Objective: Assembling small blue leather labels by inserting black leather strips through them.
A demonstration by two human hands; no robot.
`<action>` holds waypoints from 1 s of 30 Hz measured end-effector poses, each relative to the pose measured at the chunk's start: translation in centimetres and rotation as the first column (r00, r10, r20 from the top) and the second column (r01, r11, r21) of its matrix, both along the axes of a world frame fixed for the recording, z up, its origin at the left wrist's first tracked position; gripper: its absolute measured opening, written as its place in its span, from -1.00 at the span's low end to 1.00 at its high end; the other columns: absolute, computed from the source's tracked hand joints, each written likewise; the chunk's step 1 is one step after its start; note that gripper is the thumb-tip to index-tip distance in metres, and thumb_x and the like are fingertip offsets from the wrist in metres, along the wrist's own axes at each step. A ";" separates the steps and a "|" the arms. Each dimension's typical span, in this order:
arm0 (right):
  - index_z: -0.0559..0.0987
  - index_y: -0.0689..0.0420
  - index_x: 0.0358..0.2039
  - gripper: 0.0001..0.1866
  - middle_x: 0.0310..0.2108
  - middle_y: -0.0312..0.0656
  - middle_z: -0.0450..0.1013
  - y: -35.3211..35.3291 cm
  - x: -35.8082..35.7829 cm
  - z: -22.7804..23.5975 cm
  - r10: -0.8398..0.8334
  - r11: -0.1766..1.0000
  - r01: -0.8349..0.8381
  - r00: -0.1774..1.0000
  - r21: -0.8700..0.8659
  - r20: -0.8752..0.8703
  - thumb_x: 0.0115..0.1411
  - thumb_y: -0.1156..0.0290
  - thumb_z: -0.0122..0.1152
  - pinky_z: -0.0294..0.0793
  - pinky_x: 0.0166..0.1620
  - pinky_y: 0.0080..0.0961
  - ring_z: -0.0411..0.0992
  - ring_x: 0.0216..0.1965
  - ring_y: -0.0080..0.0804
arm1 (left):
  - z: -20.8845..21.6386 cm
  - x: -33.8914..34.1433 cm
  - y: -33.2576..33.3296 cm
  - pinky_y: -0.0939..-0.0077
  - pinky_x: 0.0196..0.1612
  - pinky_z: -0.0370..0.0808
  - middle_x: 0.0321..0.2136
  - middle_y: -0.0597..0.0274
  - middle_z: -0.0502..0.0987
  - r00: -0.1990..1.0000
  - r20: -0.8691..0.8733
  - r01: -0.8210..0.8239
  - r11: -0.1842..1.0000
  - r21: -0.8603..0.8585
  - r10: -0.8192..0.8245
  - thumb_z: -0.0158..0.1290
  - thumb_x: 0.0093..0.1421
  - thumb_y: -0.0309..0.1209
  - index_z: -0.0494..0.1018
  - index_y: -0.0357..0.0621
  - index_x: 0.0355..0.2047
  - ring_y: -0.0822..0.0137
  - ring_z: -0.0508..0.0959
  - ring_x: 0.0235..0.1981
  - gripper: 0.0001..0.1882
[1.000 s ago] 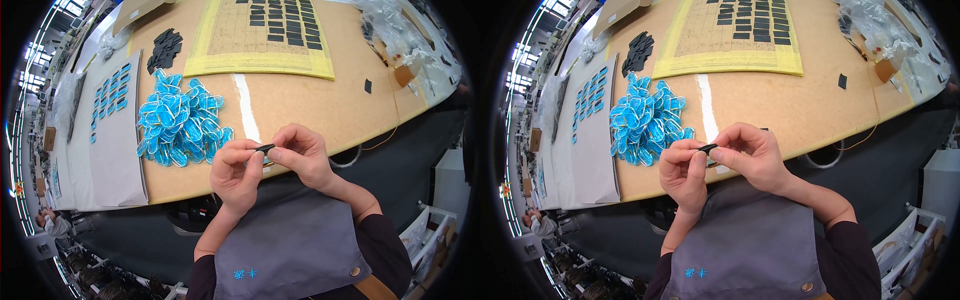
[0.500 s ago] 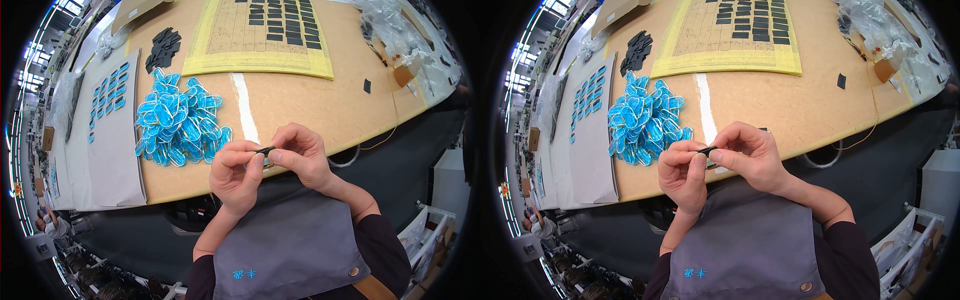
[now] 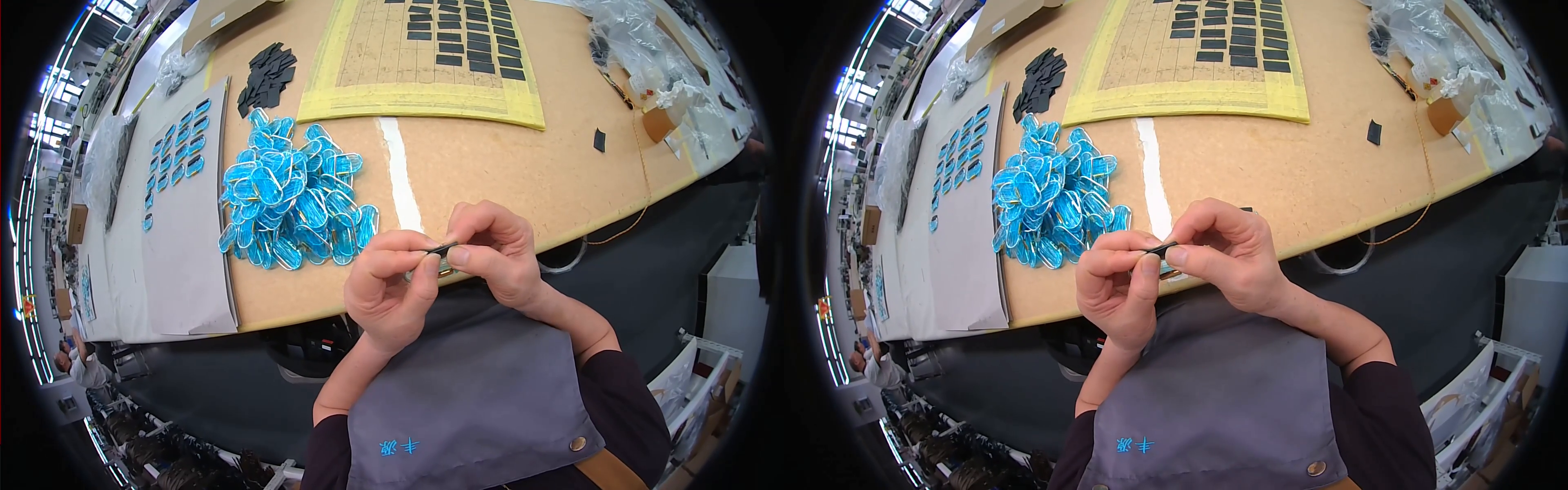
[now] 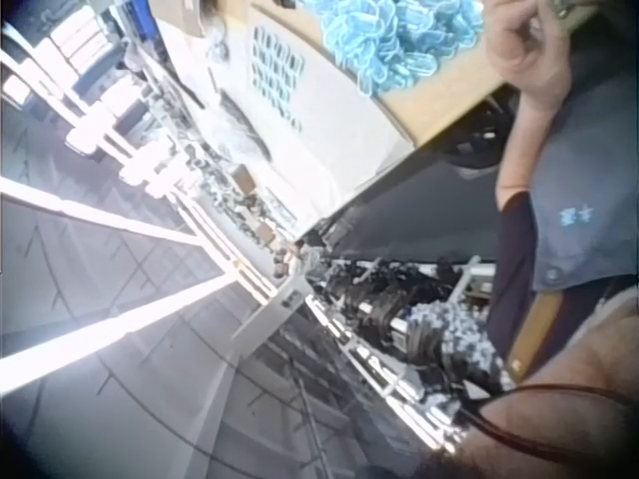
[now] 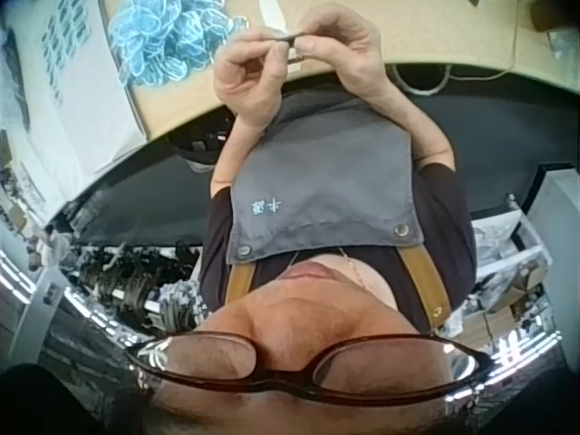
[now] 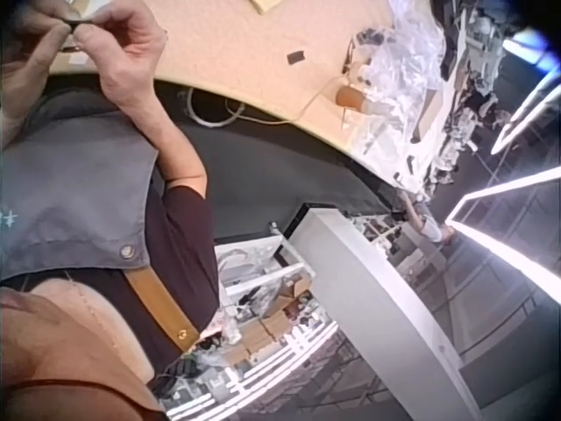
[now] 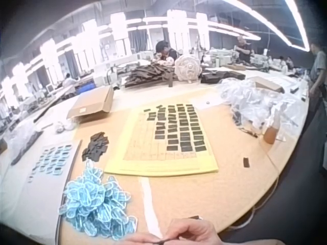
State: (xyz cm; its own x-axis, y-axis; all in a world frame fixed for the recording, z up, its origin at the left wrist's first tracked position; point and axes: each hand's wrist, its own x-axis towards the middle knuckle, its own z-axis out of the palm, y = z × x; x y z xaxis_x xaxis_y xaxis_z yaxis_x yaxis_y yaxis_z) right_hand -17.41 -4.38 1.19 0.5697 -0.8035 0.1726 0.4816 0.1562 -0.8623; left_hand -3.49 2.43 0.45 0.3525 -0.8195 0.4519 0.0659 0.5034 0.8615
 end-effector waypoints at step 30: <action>0.53 0.21 -0.37 -0.89 -0.44 -0.34 0.41 -1.1 -0.6 0.7 -0.035 0.980 0.006 0.989 -0.200 -0.142 0.06 0.66 0.23 0.33 -0.33 -0.69 0.35 -0.40 -0.69 | 0.4 -0.2 -0.3 0.61 -0.30 0.44 -0.27 0.00 0.53 1.000 0.012 0.002 1.000 -0.004 -0.002 0.15 0.05 -0.75 0.42 -0.26 -0.29 0.37 0.52 -0.31 -0.76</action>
State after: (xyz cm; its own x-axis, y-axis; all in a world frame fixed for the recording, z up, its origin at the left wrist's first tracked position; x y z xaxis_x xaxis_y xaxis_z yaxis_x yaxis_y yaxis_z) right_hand -17.99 -5.52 1.88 0.5842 -0.7730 0.2472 0.3511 -0.0338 -0.9357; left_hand -3.72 2.18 0.88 0.3451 -0.8184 0.4594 0.0566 0.5068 0.8602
